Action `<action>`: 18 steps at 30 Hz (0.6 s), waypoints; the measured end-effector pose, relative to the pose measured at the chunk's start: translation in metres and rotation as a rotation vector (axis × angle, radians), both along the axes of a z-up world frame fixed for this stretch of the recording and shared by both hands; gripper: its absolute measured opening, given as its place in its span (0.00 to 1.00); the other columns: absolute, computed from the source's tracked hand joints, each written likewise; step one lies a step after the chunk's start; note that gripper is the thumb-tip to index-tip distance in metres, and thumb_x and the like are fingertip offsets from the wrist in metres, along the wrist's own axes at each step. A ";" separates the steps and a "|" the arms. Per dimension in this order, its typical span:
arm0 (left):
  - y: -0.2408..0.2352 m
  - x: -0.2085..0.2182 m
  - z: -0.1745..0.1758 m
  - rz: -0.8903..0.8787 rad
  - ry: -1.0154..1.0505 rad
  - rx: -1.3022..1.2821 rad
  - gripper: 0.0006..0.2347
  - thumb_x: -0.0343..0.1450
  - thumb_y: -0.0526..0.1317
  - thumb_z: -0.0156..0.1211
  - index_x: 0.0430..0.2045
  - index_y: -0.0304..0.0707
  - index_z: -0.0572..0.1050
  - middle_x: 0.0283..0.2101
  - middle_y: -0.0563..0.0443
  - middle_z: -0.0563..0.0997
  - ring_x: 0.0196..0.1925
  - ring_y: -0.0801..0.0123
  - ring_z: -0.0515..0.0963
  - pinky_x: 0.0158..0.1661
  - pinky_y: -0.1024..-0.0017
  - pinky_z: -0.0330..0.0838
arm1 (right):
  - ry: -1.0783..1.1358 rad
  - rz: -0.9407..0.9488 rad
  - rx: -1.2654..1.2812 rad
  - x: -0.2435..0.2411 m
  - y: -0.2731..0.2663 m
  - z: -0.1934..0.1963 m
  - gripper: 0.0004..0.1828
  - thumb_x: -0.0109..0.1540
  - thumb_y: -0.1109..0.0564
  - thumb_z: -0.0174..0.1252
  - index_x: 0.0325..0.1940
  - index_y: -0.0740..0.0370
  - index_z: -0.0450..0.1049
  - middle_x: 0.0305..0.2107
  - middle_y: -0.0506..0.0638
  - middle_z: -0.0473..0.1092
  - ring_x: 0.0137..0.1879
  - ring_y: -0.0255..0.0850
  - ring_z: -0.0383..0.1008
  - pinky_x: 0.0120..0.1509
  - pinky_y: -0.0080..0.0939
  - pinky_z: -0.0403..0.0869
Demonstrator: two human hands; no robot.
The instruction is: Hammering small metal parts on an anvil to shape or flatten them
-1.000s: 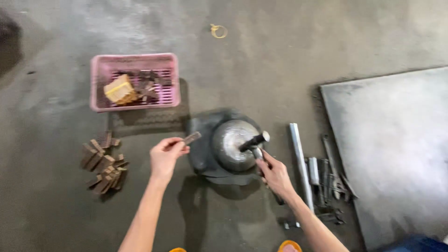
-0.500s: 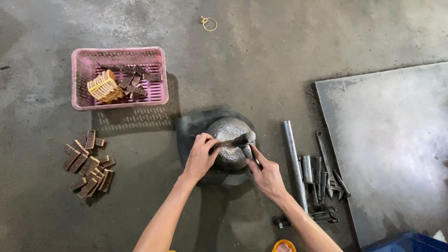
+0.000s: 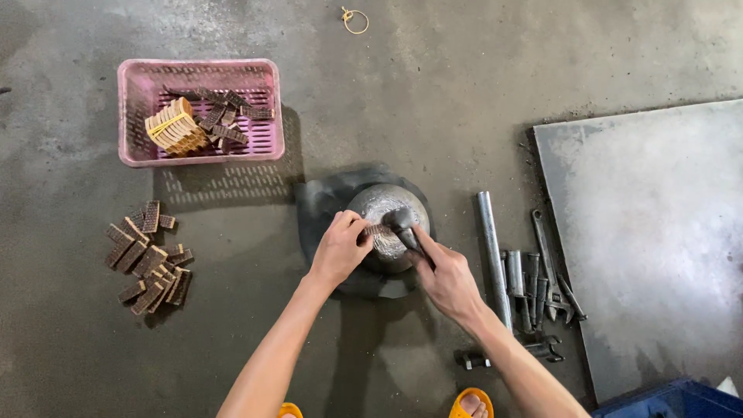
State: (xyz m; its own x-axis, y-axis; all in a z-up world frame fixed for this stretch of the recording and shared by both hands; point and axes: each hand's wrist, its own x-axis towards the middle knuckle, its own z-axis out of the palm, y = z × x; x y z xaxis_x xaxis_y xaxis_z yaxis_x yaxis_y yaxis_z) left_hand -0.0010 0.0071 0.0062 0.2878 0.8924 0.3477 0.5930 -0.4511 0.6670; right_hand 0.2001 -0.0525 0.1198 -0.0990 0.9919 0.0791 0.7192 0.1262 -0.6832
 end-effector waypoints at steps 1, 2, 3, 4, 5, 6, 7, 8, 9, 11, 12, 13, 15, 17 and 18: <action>-0.001 0.001 -0.002 0.011 0.007 0.062 0.05 0.63 0.33 0.66 0.29 0.38 0.77 0.32 0.54 0.70 0.37 0.63 0.76 0.39 0.71 0.78 | 0.029 -0.029 0.016 -0.002 -0.003 0.003 0.25 0.63 0.56 0.62 0.64 0.61 0.73 0.33 0.60 0.78 0.37 0.54 0.81 0.38 0.49 0.78; -0.002 0.001 -0.004 0.013 0.007 0.056 0.05 0.63 0.33 0.66 0.29 0.38 0.77 0.32 0.54 0.70 0.37 0.63 0.76 0.39 0.71 0.78 | 0.029 -0.027 0.010 0.001 -0.007 -0.010 0.25 0.63 0.56 0.62 0.64 0.61 0.73 0.33 0.60 0.78 0.37 0.54 0.81 0.38 0.49 0.78; 0.000 0.001 -0.005 0.019 0.023 0.096 0.05 0.62 0.33 0.65 0.28 0.38 0.76 0.31 0.53 0.70 0.36 0.62 0.76 0.37 0.70 0.78 | 0.007 -0.020 0.041 0.003 -0.007 -0.021 0.25 0.63 0.57 0.62 0.65 0.62 0.72 0.33 0.59 0.78 0.36 0.53 0.81 0.39 0.49 0.78; 0.002 0.002 -0.004 0.024 0.038 0.136 0.05 0.61 0.32 0.64 0.26 0.38 0.75 0.30 0.53 0.69 0.35 0.62 0.76 0.35 0.70 0.77 | -0.014 -0.012 0.073 0.005 -0.008 -0.032 0.26 0.63 0.58 0.62 0.66 0.64 0.72 0.32 0.59 0.77 0.36 0.53 0.81 0.39 0.48 0.77; 0.003 0.002 -0.002 0.024 0.038 0.142 0.05 0.61 0.32 0.64 0.26 0.38 0.75 0.30 0.53 0.69 0.35 0.62 0.76 0.35 0.70 0.77 | -0.014 -0.013 0.079 0.005 -0.005 -0.027 0.26 0.63 0.58 0.62 0.66 0.64 0.72 0.32 0.59 0.77 0.36 0.53 0.81 0.39 0.48 0.77; 0.004 0.002 0.001 0.022 0.057 0.128 0.05 0.60 0.32 0.64 0.26 0.38 0.75 0.29 0.53 0.69 0.34 0.62 0.76 0.34 0.70 0.77 | -0.088 0.048 0.045 0.005 -0.001 -0.021 0.26 0.63 0.56 0.61 0.66 0.61 0.71 0.31 0.59 0.77 0.36 0.55 0.80 0.39 0.52 0.77; 0.004 0.003 0.002 0.021 0.075 0.112 0.06 0.59 0.32 0.64 0.25 0.37 0.75 0.27 0.53 0.68 0.33 0.61 0.76 0.32 0.70 0.76 | -0.163 0.109 0.010 0.006 0.001 -0.016 0.27 0.63 0.55 0.60 0.67 0.58 0.70 0.29 0.59 0.77 0.36 0.56 0.80 0.39 0.56 0.77; 0.007 0.004 -0.001 0.021 0.075 0.117 0.06 0.59 0.32 0.64 0.25 0.37 0.75 0.27 0.53 0.68 0.33 0.61 0.76 0.32 0.70 0.76 | -0.163 0.109 0.014 0.005 0.005 -0.010 0.27 0.63 0.55 0.60 0.67 0.58 0.70 0.29 0.59 0.77 0.36 0.56 0.80 0.39 0.56 0.77; 0.007 0.004 -0.006 0.024 0.098 0.120 0.05 0.59 0.32 0.63 0.24 0.38 0.74 0.27 0.53 0.68 0.33 0.62 0.76 0.32 0.70 0.76 | -0.103 0.077 -0.004 0.002 0.005 -0.005 0.26 0.63 0.55 0.60 0.67 0.56 0.71 0.29 0.57 0.77 0.36 0.54 0.80 0.38 0.53 0.77; 0.008 0.004 -0.010 0.027 0.121 0.124 0.05 0.59 0.32 0.63 0.23 0.38 0.73 0.26 0.53 0.68 0.33 0.62 0.76 0.31 0.70 0.76 | -0.042 0.045 -0.022 -0.001 0.004 0.002 0.25 0.63 0.55 0.60 0.66 0.55 0.72 0.29 0.55 0.78 0.35 0.51 0.81 0.38 0.50 0.77; 0.010 0.003 -0.010 0.011 0.124 0.107 0.04 0.60 0.33 0.62 0.22 0.38 0.73 0.26 0.52 0.68 0.33 0.61 0.76 0.32 0.69 0.76 | -0.041 0.004 0.010 -0.003 0.002 0.004 0.25 0.64 0.55 0.61 0.66 0.56 0.72 0.29 0.55 0.77 0.35 0.50 0.80 0.37 0.47 0.77; 0.009 0.002 -0.009 -0.005 0.127 0.083 0.03 0.61 0.34 0.61 0.21 0.38 0.72 0.26 0.50 0.69 0.34 0.59 0.76 0.32 0.68 0.76 | -0.040 -0.035 0.035 -0.005 -0.001 0.007 0.24 0.64 0.54 0.61 0.65 0.58 0.72 0.29 0.55 0.76 0.34 0.48 0.80 0.36 0.45 0.77; 0.007 0.002 -0.020 -0.016 0.147 0.028 0.03 0.61 0.34 0.61 0.23 0.38 0.73 0.27 0.50 0.69 0.35 0.59 0.76 0.33 0.67 0.76 | -0.117 0.032 0.033 -0.001 0.000 -0.004 0.26 0.63 0.56 0.61 0.66 0.58 0.71 0.28 0.59 0.75 0.33 0.53 0.79 0.36 0.53 0.75; 0.008 0.003 -0.021 -0.029 0.165 -0.012 0.04 0.61 0.35 0.62 0.24 0.37 0.74 0.28 0.50 0.69 0.36 0.58 0.76 0.34 0.66 0.76 | -0.197 0.096 0.048 0.004 0.005 -0.008 0.28 0.61 0.58 0.60 0.67 0.59 0.70 0.26 0.63 0.75 0.32 0.58 0.78 0.36 0.60 0.73; 0.007 0.004 -0.018 -0.026 0.194 -0.020 0.05 0.62 0.36 0.62 0.26 0.37 0.74 0.29 0.49 0.70 0.38 0.57 0.76 0.35 0.65 0.76 | -0.171 0.103 0.011 0.007 0.008 -0.009 0.27 0.62 0.56 0.59 0.67 0.57 0.71 0.26 0.62 0.75 0.33 0.59 0.78 0.37 0.59 0.74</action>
